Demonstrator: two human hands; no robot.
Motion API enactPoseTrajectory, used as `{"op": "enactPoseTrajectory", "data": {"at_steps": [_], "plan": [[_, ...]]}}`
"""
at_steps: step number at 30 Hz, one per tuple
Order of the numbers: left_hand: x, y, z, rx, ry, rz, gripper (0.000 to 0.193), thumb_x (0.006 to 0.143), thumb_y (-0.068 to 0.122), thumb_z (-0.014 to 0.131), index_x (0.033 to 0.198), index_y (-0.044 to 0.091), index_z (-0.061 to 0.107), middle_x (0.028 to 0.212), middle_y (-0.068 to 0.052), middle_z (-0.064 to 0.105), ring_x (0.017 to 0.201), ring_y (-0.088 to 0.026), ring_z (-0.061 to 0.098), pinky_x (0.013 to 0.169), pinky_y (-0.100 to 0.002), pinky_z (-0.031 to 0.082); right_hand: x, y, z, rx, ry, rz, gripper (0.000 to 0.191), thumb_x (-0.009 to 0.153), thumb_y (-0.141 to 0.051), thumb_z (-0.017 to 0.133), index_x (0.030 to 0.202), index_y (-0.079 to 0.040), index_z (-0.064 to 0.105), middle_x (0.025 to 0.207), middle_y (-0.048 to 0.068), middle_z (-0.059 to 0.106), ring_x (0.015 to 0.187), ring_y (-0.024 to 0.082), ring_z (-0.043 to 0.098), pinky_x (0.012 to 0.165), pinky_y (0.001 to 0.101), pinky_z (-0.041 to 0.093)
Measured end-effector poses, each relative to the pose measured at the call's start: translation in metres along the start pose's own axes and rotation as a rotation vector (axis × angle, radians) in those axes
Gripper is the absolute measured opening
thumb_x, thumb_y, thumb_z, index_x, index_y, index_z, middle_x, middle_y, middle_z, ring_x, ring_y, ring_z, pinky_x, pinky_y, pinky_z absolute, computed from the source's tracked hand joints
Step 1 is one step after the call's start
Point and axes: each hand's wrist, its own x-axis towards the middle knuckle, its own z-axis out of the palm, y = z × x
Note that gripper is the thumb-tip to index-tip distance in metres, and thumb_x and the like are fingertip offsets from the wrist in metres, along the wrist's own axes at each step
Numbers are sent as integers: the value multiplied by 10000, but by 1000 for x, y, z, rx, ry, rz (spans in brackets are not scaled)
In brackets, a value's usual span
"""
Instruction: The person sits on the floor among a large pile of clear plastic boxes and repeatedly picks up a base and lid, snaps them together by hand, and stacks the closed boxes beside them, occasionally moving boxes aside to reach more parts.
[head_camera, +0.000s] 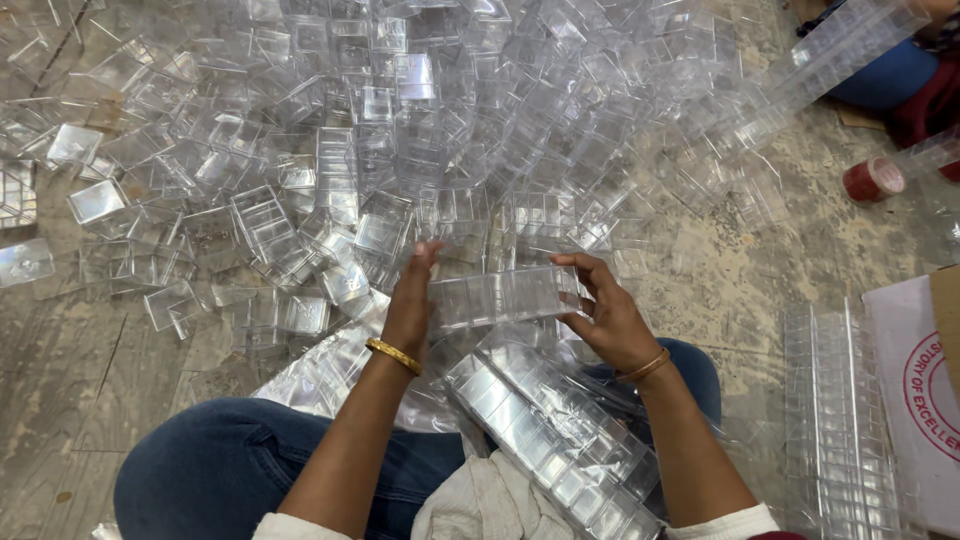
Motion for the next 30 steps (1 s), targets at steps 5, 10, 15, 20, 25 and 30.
{"op": "enactPoseTrajectory", "data": {"at_steps": [5,10,15,20,25,30], "plan": [[7,-11,-7,135,-132,-136,924,895,782,358,1429,68,596,1574,-213,416,1501,-356,346,1183,-486,339,-3,-2,3,-254,106,288,675,804,150,649,1371,-179,489,1584,-36,588,899,489,501,774,390,496],[6,-16,-1,394,-333,-96,884,814,729,527,1425,91,559,1436,-201,602,1285,-362,601,1048,-470,485,-1,2,1,-179,86,-169,753,750,215,551,1404,-151,471,1562,74,508,1461,299,442,1114,370,403],[-11,-14,6,925,-520,-122,930,729,713,630,1439,114,573,1048,-216,767,935,-331,741,807,-450,580,1,2,11,-193,107,41,844,776,179,537,1498,-228,376,1537,89,492,1430,294,472,1059,388,456],[-13,-17,1,901,-431,-8,943,719,654,758,1410,57,523,1021,-161,711,937,-286,723,793,-402,592,8,18,14,-173,79,87,872,828,136,495,1569,-270,276,1571,84,481,1376,272,546,1022,396,526],[-1,-26,-6,755,-247,307,840,747,416,864,1391,41,475,1209,-134,646,1128,-277,641,944,-407,531,37,68,-35,-392,284,279,598,988,-3,542,1505,-297,477,1602,102,498,1343,270,633,1125,375,552],[1,-25,-10,825,-116,304,862,756,316,851,1470,104,416,1240,-138,611,1160,-294,610,975,-417,509,78,114,-50,-885,138,85,944,712,167,596,1539,-258,431,1655,195,209,1496,399,251,1181,495,328]]}}
